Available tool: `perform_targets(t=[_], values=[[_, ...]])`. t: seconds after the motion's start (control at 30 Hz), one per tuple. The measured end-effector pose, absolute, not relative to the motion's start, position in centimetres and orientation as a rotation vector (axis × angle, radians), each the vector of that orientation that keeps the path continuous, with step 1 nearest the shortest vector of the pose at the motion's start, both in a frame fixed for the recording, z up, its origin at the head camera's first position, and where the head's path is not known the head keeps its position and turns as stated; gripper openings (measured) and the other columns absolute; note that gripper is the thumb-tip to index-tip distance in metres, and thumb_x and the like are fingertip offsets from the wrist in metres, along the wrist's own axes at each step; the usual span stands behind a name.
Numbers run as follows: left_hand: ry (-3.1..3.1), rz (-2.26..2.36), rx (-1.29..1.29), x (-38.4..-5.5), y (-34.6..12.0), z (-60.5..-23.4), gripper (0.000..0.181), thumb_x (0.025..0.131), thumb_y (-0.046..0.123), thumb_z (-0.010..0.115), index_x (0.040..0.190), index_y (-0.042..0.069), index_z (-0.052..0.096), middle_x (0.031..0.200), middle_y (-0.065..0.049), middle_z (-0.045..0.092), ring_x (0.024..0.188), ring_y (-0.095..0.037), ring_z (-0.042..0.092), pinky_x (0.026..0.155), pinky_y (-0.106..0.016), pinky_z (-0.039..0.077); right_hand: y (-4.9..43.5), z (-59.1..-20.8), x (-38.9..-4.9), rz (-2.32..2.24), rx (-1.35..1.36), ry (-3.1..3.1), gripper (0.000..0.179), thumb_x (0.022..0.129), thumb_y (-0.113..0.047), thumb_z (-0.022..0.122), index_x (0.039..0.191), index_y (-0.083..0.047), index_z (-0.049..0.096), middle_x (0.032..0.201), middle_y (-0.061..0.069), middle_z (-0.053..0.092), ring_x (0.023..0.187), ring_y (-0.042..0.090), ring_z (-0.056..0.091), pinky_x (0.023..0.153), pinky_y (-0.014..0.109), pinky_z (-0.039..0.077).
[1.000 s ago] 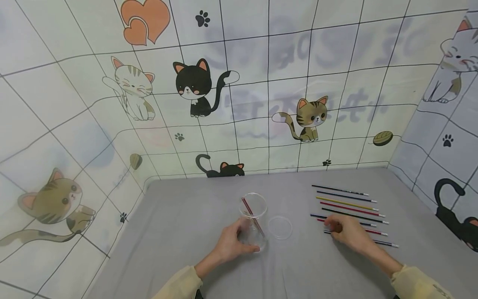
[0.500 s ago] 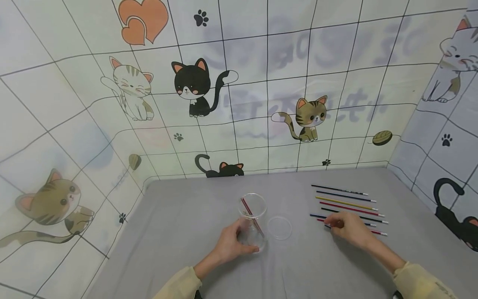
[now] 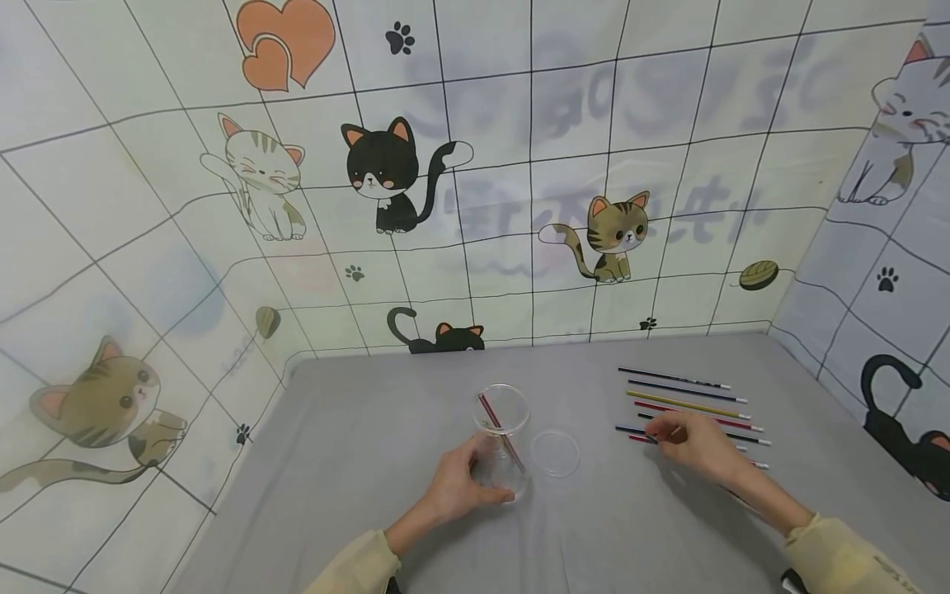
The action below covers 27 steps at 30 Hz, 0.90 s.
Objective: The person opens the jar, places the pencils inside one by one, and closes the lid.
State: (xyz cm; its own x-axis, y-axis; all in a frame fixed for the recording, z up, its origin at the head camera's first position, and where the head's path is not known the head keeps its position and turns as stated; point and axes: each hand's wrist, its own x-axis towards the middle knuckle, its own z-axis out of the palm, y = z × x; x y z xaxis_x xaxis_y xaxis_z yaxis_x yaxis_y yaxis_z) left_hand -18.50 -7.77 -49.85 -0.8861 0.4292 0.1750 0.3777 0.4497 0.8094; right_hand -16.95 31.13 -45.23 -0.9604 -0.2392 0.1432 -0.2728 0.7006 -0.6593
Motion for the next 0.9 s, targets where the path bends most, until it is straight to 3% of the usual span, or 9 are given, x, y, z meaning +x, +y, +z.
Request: perform_targets(t=[0.9], values=[[2.631,1.449,0.743,-18.4,-7.8,-49.8,0.077,0.067,0.022,0.094,0.134,0.014,0.056,0.125,-0.006,0.063,0.120,-0.025,0.058,0.104,-0.045,0.045,30.3,-42.3,-17.7,1.196,0.352,-2.796,0.022,0.089,0.002,0.070,0.111,-0.001,0.070,0.099,0.009,0.066,0.088,0.024,0.061,0.057,0.028,0.050]])
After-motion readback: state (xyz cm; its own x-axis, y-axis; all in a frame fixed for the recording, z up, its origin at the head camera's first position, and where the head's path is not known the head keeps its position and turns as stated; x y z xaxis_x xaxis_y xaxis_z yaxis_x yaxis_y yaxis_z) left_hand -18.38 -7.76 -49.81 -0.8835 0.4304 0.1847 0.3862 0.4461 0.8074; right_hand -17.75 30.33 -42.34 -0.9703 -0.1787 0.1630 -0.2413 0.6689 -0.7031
